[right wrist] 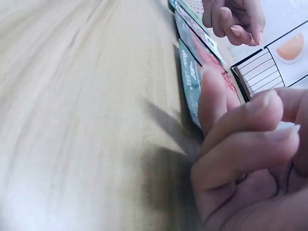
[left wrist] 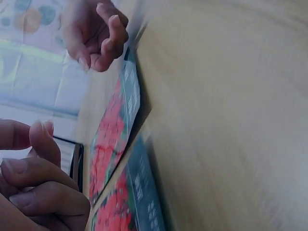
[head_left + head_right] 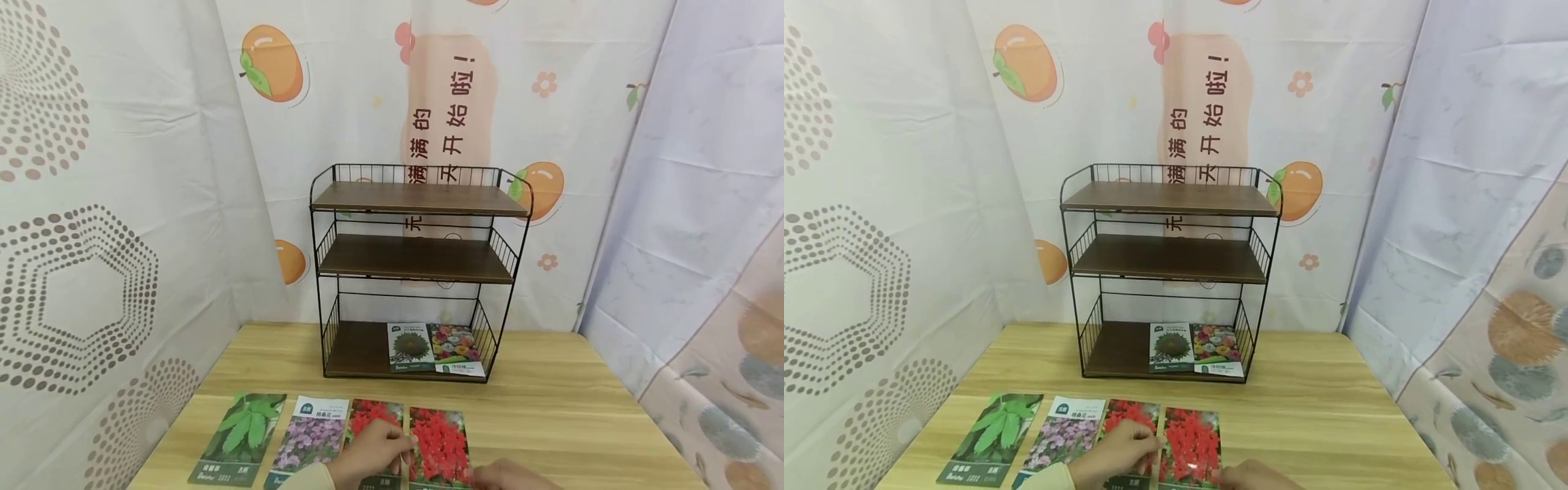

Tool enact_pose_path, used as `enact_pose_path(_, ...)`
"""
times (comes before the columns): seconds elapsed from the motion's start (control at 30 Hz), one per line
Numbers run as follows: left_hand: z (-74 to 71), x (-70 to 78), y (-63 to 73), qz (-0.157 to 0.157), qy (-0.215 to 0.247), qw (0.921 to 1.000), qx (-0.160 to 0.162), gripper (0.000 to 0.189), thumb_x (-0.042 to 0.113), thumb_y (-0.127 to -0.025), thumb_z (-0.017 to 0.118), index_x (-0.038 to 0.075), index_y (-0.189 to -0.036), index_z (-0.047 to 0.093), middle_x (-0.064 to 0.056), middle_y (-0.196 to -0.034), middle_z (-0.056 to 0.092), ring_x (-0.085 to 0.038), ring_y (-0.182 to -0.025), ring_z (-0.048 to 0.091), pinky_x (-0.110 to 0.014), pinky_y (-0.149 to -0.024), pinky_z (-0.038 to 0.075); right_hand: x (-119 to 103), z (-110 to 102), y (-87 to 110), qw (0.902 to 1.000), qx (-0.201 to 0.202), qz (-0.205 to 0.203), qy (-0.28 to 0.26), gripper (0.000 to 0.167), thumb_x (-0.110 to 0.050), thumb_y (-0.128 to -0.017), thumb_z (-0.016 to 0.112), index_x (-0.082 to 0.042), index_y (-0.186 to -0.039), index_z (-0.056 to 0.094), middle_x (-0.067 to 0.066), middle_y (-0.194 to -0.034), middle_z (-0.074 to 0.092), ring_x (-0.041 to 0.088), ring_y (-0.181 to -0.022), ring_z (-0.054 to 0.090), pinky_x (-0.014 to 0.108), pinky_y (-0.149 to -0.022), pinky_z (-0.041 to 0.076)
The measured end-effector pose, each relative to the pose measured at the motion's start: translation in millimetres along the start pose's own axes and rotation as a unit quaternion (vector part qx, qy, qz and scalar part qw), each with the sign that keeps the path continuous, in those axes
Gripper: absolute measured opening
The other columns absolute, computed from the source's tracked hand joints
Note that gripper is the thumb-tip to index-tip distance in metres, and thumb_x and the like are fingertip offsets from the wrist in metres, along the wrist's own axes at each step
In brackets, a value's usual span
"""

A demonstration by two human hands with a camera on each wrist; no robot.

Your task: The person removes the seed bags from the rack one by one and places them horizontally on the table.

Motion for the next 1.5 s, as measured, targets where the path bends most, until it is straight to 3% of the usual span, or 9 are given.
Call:
enact_pose_path(0.07,-7.0,-0.5,-2.0,-0.013,0.006,0.9998,0.015,0.035,0.03,-0.102,0.066,0.004,-0.08,0.075,0.003,-0.059,0.058,-0.009,-0.047,0.045,-0.029,-0.052,0.044,-36,14,11.0,0.9997,0.013,-0.008,-0.018,0.04,-0.028,-0.109,0.045,-0.013,-0.086,0.074,-0.01,-0.069,0.062,-0.002,-0.06,0.051,0.015,-0.058,0.044)
enact_pose_path(0.1,-10.6,-1.3,-3.3,-0.017,0.011,0.9996,0.021,0.035,0.029,-0.102,0.066,0.002,-0.081,0.075,0.003,-0.057,0.057,-0.008,-0.044,0.04,-0.027,-0.048,0.038,-44,14,12.8,0.9996,0.014,-0.012,-0.023,0.038,-0.028,-0.109,0.046,-0.015,-0.084,0.073,-0.011,-0.07,0.061,-0.002,-0.06,0.051,0.015,-0.059,0.043)
enact_pose_path(0.2,-20.0,-0.2,-6.5,-0.019,0.029,0.999,0.028,0.035,0.027,-0.103,0.063,-0.002,-0.088,0.075,0.003,-0.058,0.057,-0.006,-0.041,0.024,-0.025,-0.041,0.022,-50,11,9.3,0.9986,0.02,-0.011,-0.048,0.037,-0.034,-0.108,0.048,-0.017,-0.085,0.071,-0.009,-0.075,0.064,0.0,-0.065,0.055,0.016,-0.061,0.043)
enact_pose_path(0.27,-25.3,1.6,-9.7,-0.02,0.037,0.9985,0.035,0.036,0.028,-0.104,0.061,-0.003,-0.09,0.074,0.003,-0.058,0.057,-0.006,-0.04,0.018,-0.025,-0.039,0.018,-46,7,2.7,0.9978,0.025,-0.007,-0.061,0.039,-0.038,-0.108,0.048,-0.015,-0.086,0.07,-0.006,-0.075,0.066,0.001,-0.061,0.054,0.016,-0.057,0.042)
enact_pose_path(0.5,-38.1,2.5,-25.1,-0.015,0.053,0.9973,0.047,0.04,0.032,-0.103,0.062,-0.004,-0.091,0.074,0.003,-0.06,0.057,-0.007,-0.041,0.022,-0.025,-0.041,0.019,-59,3,-8.7,0.9952,0.032,0.006,-0.092,0.044,-0.043,-0.109,0.045,-0.011,-0.088,0.068,-0.003,-0.074,0.067,-0.003,-0.045,0.042,0.012,-0.041,0.033)
enact_pose_path(0.77,-56.7,-2.3,-43.9,-0.024,0.116,0.9903,0.072,0.035,0.03,-0.102,0.061,0.0,-0.089,0.071,0.005,-0.06,0.054,-0.004,-0.043,0.026,-0.021,-0.042,0.021,-81,-4,-40.1,0.9927,0.077,-0.012,-0.092,0.045,-0.047,-0.107,0.05,-0.01,-0.088,0.067,-0.002,-0.073,0.065,0.0,-0.045,0.039,0.015,-0.04,0.033)
enact_pose_path(0.93,-59.3,-5.8,-55.4,-0.034,0.176,0.981,0.074,0.034,0.03,-0.102,0.061,-0.003,-0.098,0.071,0.005,-0.062,0.054,-0.003,-0.044,0.03,-0.018,-0.041,0.026,-89,-7,-50.8,0.9917,0.085,-0.02,-0.094,0.045,-0.045,-0.107,0.049,-0.007,-0.09,0.066,-0.001,-0.073,0.065,0.001,-0.044,0.037,0.015,-0.039,0.033)
enact_pose_path(1.3,-63.9,-7.0,-75.0,-0.03,0.22,0.9716,0.083,0.028,0.021,-0.102,0.058,-0.005,-0.104,0.066,0.001,-0.069,0.056,-0.003,-0.046,0.031,-0.017,-0.04,0.027,-99,-23,-68.2,0.9884,0.12,-0.005,-0.092,0.052,-0.055,-0.106,0.048,-0.007,-0.095,0.065,-0.002,-0.075,0.062,0.001,-0.048,0.037,0.016,-0.043,0.032)
enact_pose_path(1.5,-66.4,-8.3,-82.0,-0.035,0.261,0.9617,0.075,0.03,0.02,-0.105,0.054,-0.008,-0.106,0.063,-0.002,-0.073,0.055,-0.001,-0.046,0.029,-0.015,-0.039,0.025,-99,-28,-77.2,0.9851,0.141,-0.001,-0.099,0.054,-0.054,-0.105,0.051,-0.003,-0.098,0.067,-0.002,-0.073,0.062,0.0,-0.048,0.038,0.015,-0.043,0.033)
Point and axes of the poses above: each hand's wrist, its own y-axis away from the middle knuckle, its own z-axis out of the palm, x = y × z, the point moved 9 cm from there along -y, towards the middle knuckle
